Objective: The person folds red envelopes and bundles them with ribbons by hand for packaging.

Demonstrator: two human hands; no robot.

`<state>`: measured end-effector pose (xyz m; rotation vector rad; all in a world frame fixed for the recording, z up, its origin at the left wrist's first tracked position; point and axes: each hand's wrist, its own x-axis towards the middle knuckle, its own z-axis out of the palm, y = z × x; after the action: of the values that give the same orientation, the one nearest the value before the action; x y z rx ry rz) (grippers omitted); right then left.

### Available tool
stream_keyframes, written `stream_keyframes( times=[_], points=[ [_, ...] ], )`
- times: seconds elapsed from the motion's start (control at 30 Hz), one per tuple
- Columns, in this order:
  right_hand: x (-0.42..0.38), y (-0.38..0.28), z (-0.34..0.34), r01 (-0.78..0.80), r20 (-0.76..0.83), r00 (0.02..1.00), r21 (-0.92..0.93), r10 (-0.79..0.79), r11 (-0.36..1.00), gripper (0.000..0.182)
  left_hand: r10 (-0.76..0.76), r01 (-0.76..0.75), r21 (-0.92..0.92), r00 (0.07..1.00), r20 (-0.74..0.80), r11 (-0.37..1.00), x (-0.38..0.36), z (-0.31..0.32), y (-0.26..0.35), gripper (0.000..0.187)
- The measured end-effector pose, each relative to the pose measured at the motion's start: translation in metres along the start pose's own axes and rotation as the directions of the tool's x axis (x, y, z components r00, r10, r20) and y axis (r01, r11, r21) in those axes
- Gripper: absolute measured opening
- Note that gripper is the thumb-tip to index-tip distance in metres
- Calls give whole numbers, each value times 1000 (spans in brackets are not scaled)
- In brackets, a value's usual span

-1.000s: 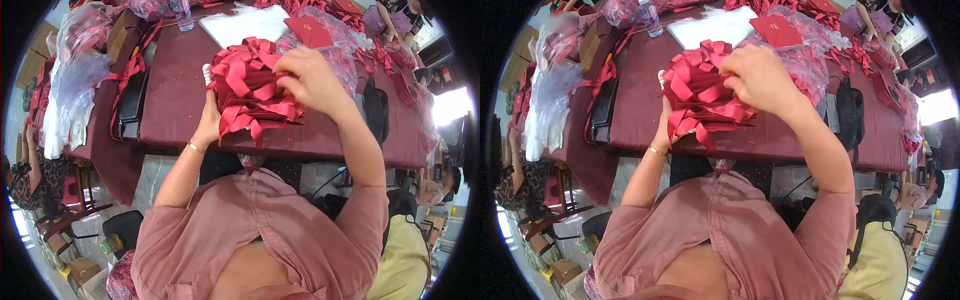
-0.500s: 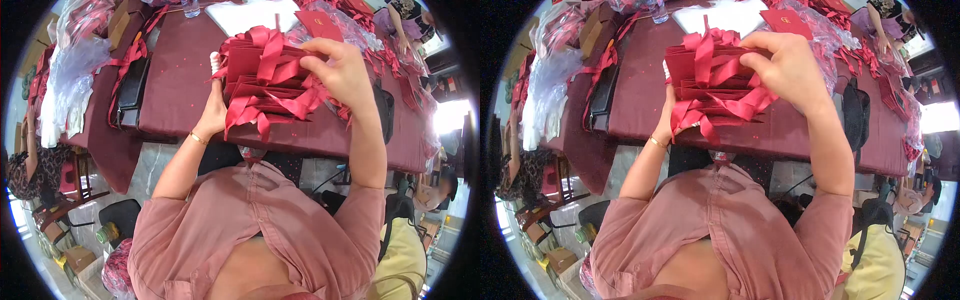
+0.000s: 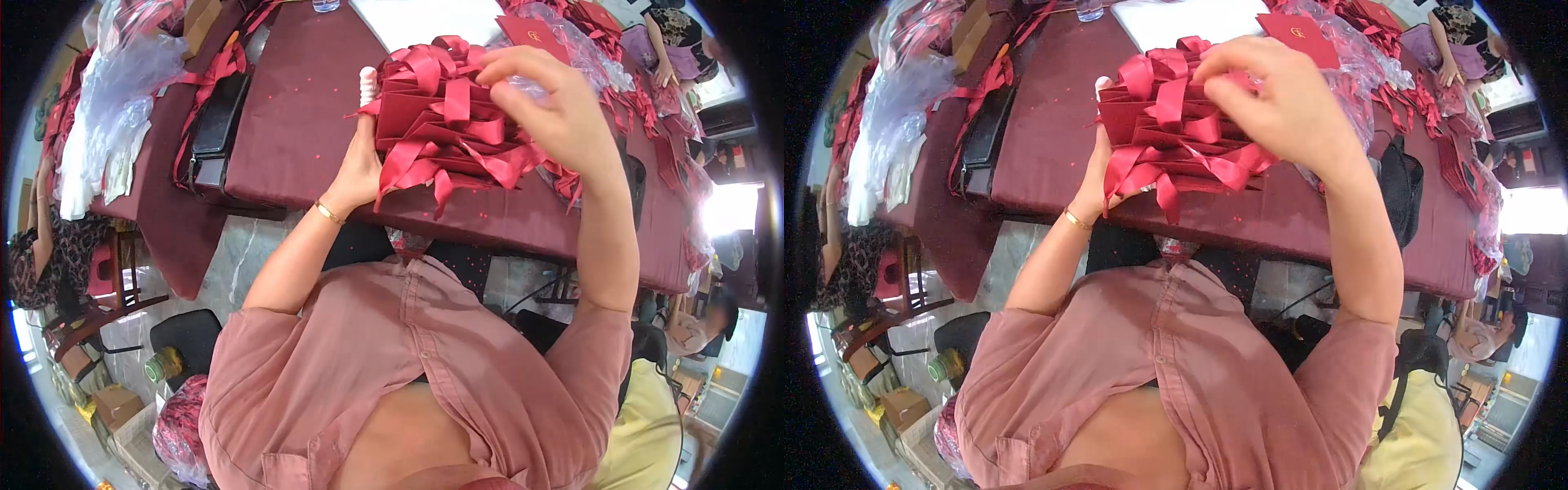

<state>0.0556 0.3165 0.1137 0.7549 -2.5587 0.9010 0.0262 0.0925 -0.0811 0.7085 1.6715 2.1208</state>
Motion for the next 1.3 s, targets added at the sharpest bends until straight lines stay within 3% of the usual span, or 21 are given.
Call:
stream_keyframes(
  times=[0.03,0.1,0.23,0.27,0.3,0.37,0.4,0.47,0.57,0.73,0.8,0.83,0.9,1.0,1.03,1.1,1.13,1.2,1.23,1.27,1.3],
  points=[
    [1,-1,0,66,69,996,-108,-59,992,18,1,-1,0,1000,0,1000,-1,6,13,75],
    [4,-4,1,70,117,992,-120,-55,990,18,296,-278,235,954,-47,931,-6,19,38,85],
    [8,-10,-3,169,273,955,-173,-118,970,20,216,-187,272,973,-78,944,-8,16,38,99],
    [8,-7,-1,263,236,947,-185,-217,947,21,199,-175,271,978,-62,947,-8,15,37,98],
    [8,-11,-2,266,241,946,-185,-218,946,21,182,-163,268,982,-47,949,-8,15,38,97],
    [9,-23,-5,80,350,937,-217,1,973,20,187,-174,158,980,-69,972,-8,20,41,93],
    [11,-22,-5,83,355,935,-219,0,972,20,189,-186,50,978,-86,981,-9,22,42,89],
    [13,-15,-3,-19,331,937,-261,108,965,16,197,-187,113,976,-88,976,-8,19,38,87],
    [13,-18,-7,-11,61,998,-104,17,995,11,252,-230,263,966,-54,937,-5,9,24,90],
    [14,-29,-17,-25,-29,999,-142,21,990,11,275,-231,426,960,-43,875,-5,6,14,97],
    [15,-24,-24,-2,-130,991,-34,-3,999,10,281,-235,446,959,-40,864,-4,6,14,99],
    [16,-27,-24,50,-122,991,-96,-62,994,10,280,-232,442,959,-45,866,-4,6,12,99],
    [9,-29,-18,-61,0,998,-152,62,986,11,240,-200,412,970,-47,889,-2,6,10,100],
    [9,-24,-20,-240,-98,969,-139,227,961,13,268,-223,319,958,-104,921,-2,9,6,99],
    [8,-20,-18,-295,-83,953,-55,290,954,12,264,-219,314,958,-108,924,-4,9,5,99],
    [4,-10,-8,-145,7,989,-181,149,973,12,246,-205,369,967,-66,906,-3,6,4,102],
    [0,-5,-1,-228,81,968,-102,236,968,16,247,-207,368,967,-65,907,-2,6,5,102],
    [-5,-3,7,-82,160,977,-320,139,944,22,252,-223,287,965,-71,932,-2,8,6,101],
    [-5,-2,4,-158,241,939,-327,244,932,38,252,-222,284,965,-72,933,-2,8,7,101],
    [-5,-4,4,-159,242,939,-329,246,931,38,281,-245,333,957,-65,911,-3,7,10,101],
    [-5,-6,3,-97,85,988,-327,132,940,41,311,-267,381,949,-57,885,-2,8,11,101]
  ],
)
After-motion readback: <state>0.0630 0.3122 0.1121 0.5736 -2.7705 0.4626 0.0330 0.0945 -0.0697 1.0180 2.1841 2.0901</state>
